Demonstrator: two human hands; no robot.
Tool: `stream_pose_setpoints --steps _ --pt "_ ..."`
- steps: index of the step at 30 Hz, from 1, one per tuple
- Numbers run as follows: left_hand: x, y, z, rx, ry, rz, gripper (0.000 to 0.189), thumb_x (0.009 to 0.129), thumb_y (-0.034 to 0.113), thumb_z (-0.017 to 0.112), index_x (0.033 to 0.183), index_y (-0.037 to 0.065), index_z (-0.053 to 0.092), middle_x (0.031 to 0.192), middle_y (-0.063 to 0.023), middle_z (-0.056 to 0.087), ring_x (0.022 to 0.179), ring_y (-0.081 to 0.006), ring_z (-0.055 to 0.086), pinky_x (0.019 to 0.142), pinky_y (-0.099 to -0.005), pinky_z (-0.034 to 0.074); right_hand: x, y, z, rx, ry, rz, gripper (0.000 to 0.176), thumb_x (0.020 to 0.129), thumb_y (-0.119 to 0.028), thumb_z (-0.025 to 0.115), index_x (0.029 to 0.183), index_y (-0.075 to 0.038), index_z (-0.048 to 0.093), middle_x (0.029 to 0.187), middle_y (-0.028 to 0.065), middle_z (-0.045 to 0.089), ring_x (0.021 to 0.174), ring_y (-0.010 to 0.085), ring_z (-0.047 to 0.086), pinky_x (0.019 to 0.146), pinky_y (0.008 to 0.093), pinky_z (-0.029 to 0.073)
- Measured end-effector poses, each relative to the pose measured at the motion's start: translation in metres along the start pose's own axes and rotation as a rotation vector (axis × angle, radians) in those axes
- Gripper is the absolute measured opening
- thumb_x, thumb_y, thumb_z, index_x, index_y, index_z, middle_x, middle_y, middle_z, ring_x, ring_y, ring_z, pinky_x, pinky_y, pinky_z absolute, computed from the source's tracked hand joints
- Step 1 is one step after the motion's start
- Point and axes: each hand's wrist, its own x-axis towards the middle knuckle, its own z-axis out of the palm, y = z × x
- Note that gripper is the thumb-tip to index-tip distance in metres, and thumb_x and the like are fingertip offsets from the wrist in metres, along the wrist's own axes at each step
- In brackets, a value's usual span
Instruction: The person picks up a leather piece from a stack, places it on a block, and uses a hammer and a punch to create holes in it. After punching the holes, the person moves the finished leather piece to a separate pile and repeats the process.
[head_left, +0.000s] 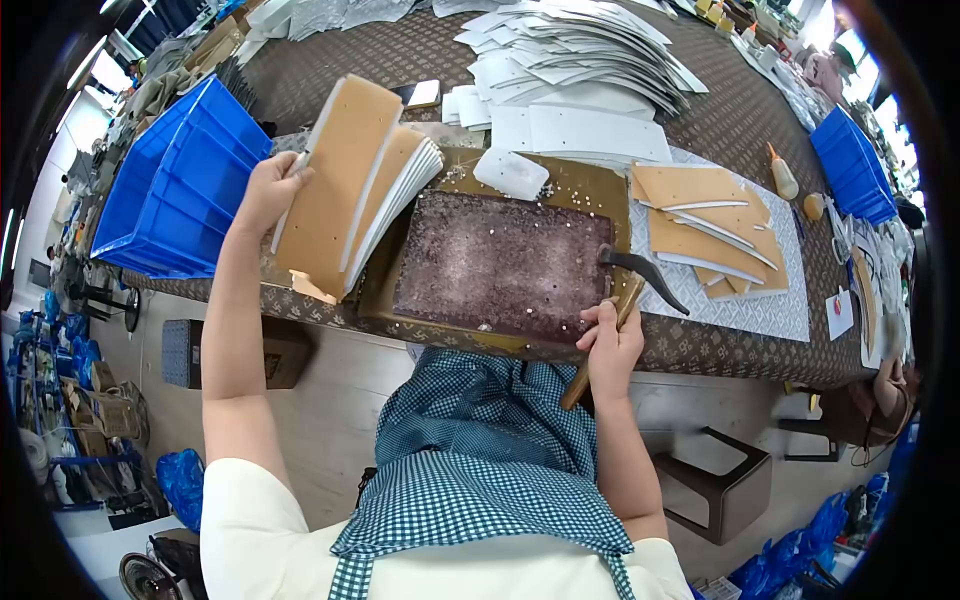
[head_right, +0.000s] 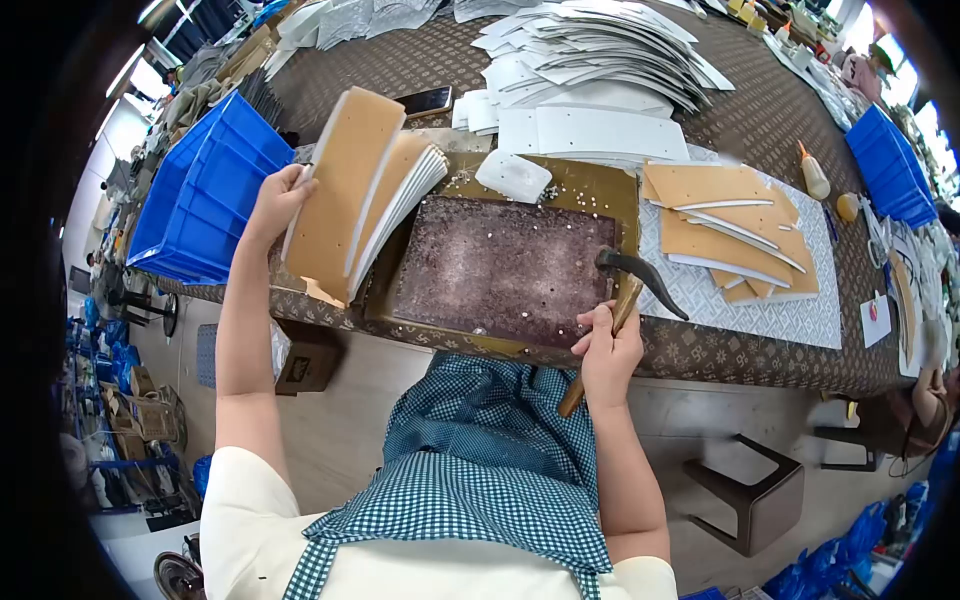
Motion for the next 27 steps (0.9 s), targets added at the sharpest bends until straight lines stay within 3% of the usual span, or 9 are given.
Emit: stream_pose_setpoints --steps 1,4,7,10,13,14,16,22,27 --pt "-0.003 0.004 0.004 -0.174 -0.005 0.016 0.014 0.095 0.009 0.064 0.103 -0.002 0.067 0.084 0.0021 0.065 0.077 -0.0042 0.056 0.068 -0.0241 0.047 0.000 -0.001 0.000 -0.004 -0.004 -0.003 0.020 0.104 -0.019 0.051 0.107 0.001 0.054 0.084 0.0098 0.068 0.049 0.0081 0.056 0.046 0.0225 0.045" --pt "-0.015 0.040 0.023 -0.229 -0.163 0.120 0.013 0.095 0.006 0.063 0.107 0.000 0.064 0.087 0.0055 0.062 0.079 -0.0025 0.053 0.072 -0.0220 0.046 -0.001 -0.001 0.002 0.029 -0.001 0.008 0.019 0.104 -0.019 0.051 0.107 0.000 0.053 0.082 0.0085 0.066 0.049 0.0078 0.055 0.045 0.0219 0.044" --pt "-0.017 0.074 0.060 0.022 -0.352 0.159 0.020 0.095 0.006 0.064 0.113 -0.002 0.065 0.087 0.0059 0.063 0.081 -0.0020 0.053 0.075 -0.0218 0.046 -0.002 0.004 -0.003 0.105 0.006 0.002 0.018 0.105 -0.020 0.050 0.107 -0.002 0.053 0.077 0.0053 0.061 0.048 0.0078 0.051 0.044 0.0216 0.043" --pt "-0.026 0.125 0.102 0.099 -0.544 0.223 0.022 0.093 0.010 0.065 0.113 0.001 0.067 0.087 -0.0008 0.068 0.083 -0.0047 0.058 0.077 -0.0240 0.048 -0.013 -0.007 -0.008 0.157 0.042 0.034 0.015 0.105 -0.019 0.050 0.105 -0.003 0.051 0.072 0.0028 0.055 0.048 0.0078 0.049 0.044 0.0216 0.042" --pt "-0.012 0.135 0.145 0.215 -0.670 0.477 0.028 0.091 0.018 0.066 0.114 0.002 0.067 0.094 -0.0130 0.072 0.088 -0.0223 0.067 0.083 -0.0345 0.051 -0.030 -0.015 -0.019 0.209 0.070 -0.032 0.014 0.105 -0.018 0.047 0.104 -0.004 0.049 0.069 0.0022 0.051 0.047 0.0086 0.047 0.043 0.0220 0.041" --pt "-0.010 0.139 0.157 0.272 -0.718 0.439 0.030 0.090 0.018 0.066 0.116 0.004 0.068 0.099 -0.0161 0.072 0.093 -0.0285 0.068 0.086 -0.0375 0.051 -0.034 -0.019 -0.024 0.188 0.100 -0.027 0.015 0.105 -0.018 0.047 0.105 -0.004 0.048 0.069 0.0023 0.051 0.047 0.0084 0.047 0.043 0.0220 0.041" --pt "-0.008 0.141 0.179 0.299 -0.771 0.437 0.031 0.089 0.019 0.065 0.117 0.005 0.068 0.103 -0.0165 0.072 0.096 -0.0300 0.068 0.088 -0.0383 0.051 -0.038 -0.023 -0.033 0.177 0.138 -0.004 0.015 0.105 -0.018 0.046 0.107 -0.003 0.047 0.069 0.0024 0.050 0.047 0.0082 0.047 0.043 0.0219 0.041" --pt "-0.005 0.110 0.219 0.419 -0.586 0.519 0.030 0.090 0.025 0.065 0.116 0.011 0.071 0.106 -0.0148 0.070 0.099 -0.0330 0.066 0.091 -0.0408 0.051 -0.041 -0.026 -0.029 0.207 0.072 -0.008 0.015 0.105 -0.017 0.047 0.107 -0.002 0.047 0.069 0.0023 0.049 0.046 0.0076 0.047 0.043 0.0209 0.040" --pt "-0.017 0.086 0.228 0.305 -0.319 0.607 0.031 0.089 0.019 0.067 0.120 0.017 0.070 0.097 -0.0117 0.064 0.089 -0.0297 0.066 0.081 -0.0395 0.052 -0.027 -0.033 -0.001 0.109 -0.069 -0.041 0.017 0.105 -0.018 0.048 0.107 -0.001 0.049 0.086 0.0109 0.065 0.046 0.0070 0.048 0.042 0.0206 0.040"
